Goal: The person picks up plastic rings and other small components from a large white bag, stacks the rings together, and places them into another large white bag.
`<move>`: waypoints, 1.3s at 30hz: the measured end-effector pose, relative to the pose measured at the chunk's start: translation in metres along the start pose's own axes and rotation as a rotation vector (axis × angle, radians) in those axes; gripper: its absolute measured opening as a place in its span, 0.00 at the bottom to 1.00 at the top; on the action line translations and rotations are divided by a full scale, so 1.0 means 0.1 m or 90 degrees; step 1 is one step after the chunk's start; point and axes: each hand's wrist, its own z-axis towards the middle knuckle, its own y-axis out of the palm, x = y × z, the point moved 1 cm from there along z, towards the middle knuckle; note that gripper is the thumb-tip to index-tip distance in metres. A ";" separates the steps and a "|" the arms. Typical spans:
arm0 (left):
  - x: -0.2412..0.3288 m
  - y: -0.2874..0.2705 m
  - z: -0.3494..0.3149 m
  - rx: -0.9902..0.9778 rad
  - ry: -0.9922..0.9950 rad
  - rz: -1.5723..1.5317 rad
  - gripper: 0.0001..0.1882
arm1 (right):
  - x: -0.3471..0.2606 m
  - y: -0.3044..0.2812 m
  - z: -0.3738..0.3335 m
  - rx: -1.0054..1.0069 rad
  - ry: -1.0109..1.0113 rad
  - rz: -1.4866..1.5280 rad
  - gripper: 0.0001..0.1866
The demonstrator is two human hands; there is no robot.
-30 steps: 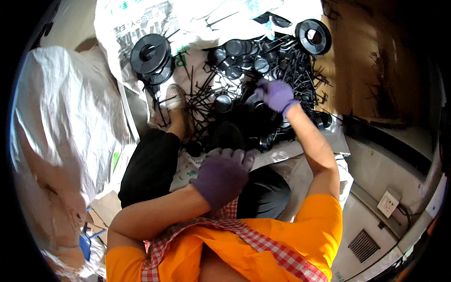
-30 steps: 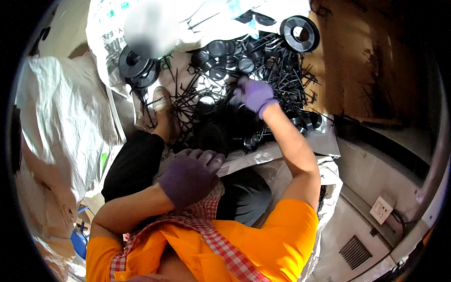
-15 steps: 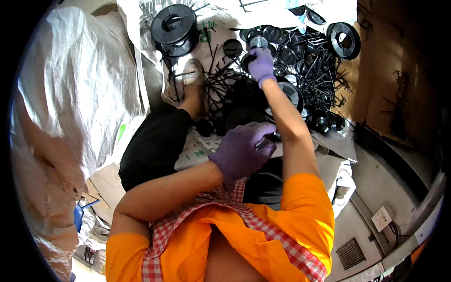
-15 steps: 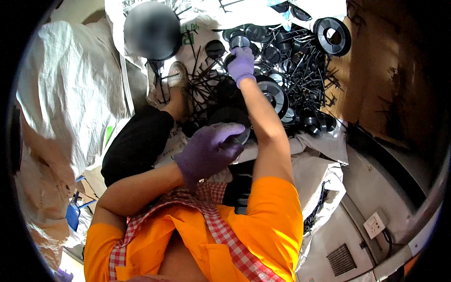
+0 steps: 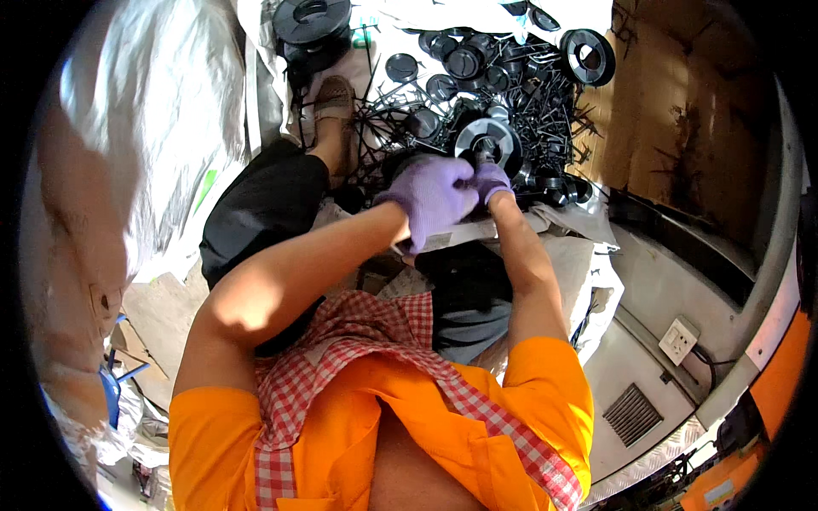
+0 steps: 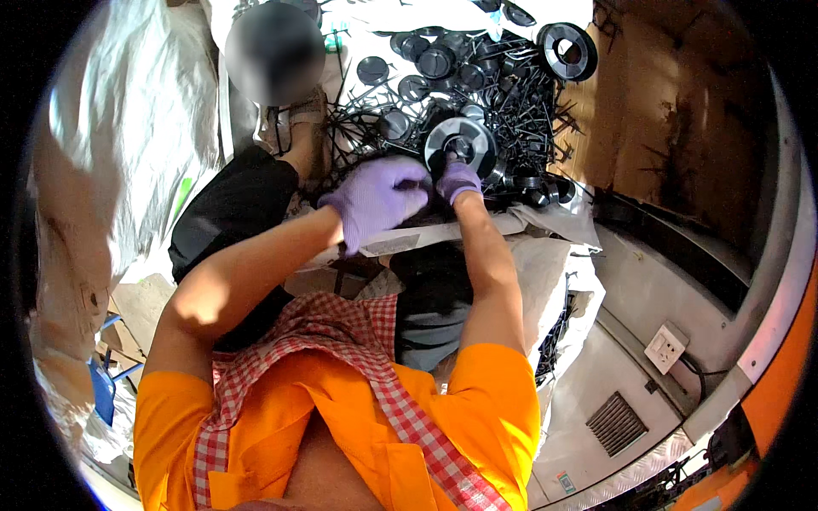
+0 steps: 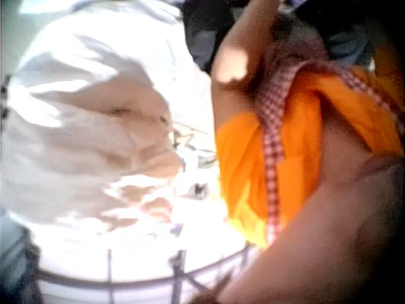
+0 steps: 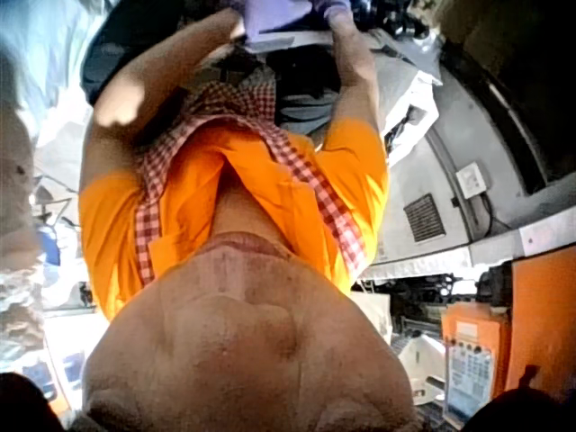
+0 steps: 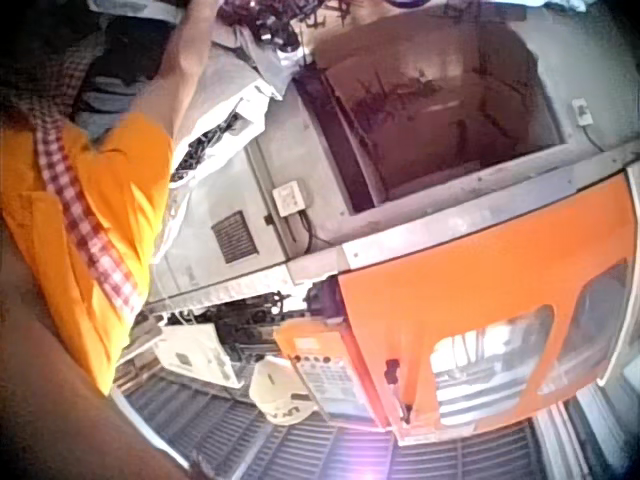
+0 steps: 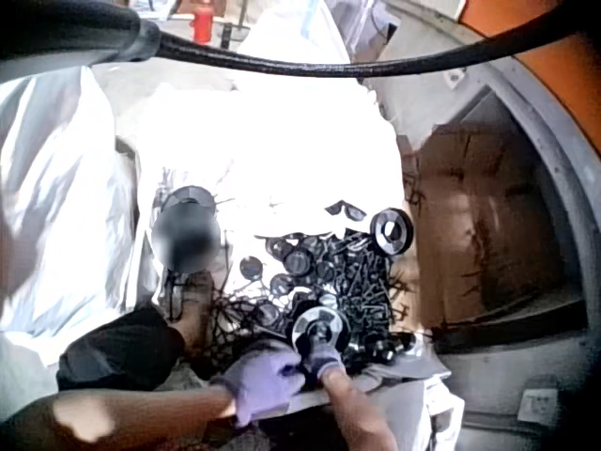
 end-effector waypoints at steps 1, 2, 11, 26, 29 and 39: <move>-0.12 0.06 0.10 0.051 -0.005 -0.045 0.16 | 0.14 0.05 0.05 0.008 -0.033 0.035 0.28; -0.05 0.23 0.28 0.050 0.017 -0.093 0.18 | 0.98 0.59 0.32 0.098 -0.069 0.069 0.29; -0.39 -0.22 0.25 0.017 -0.213 -0.438 0.40 | -0.95 -0.55 -1.41 0.060 -0.421 0.442 0.17; -1.69 0.40 -0.37 -0.010 -0.086 -0.216 0.24 | -1.01 0.58 -1.49 0.061 -0.440 0.641 0.11; -1.07 0.35 -0.65 -0.102 -0.357 -0.319 0.26 | -0.75 0.44 -1.89 0.400 -0.309 0.695 0.10; -0.85 0.46 -1.03 0.249 -0.219 -0.599 0.18 | -0.82 -0.03 -2.52 0.911 -0.206 0.256 0.18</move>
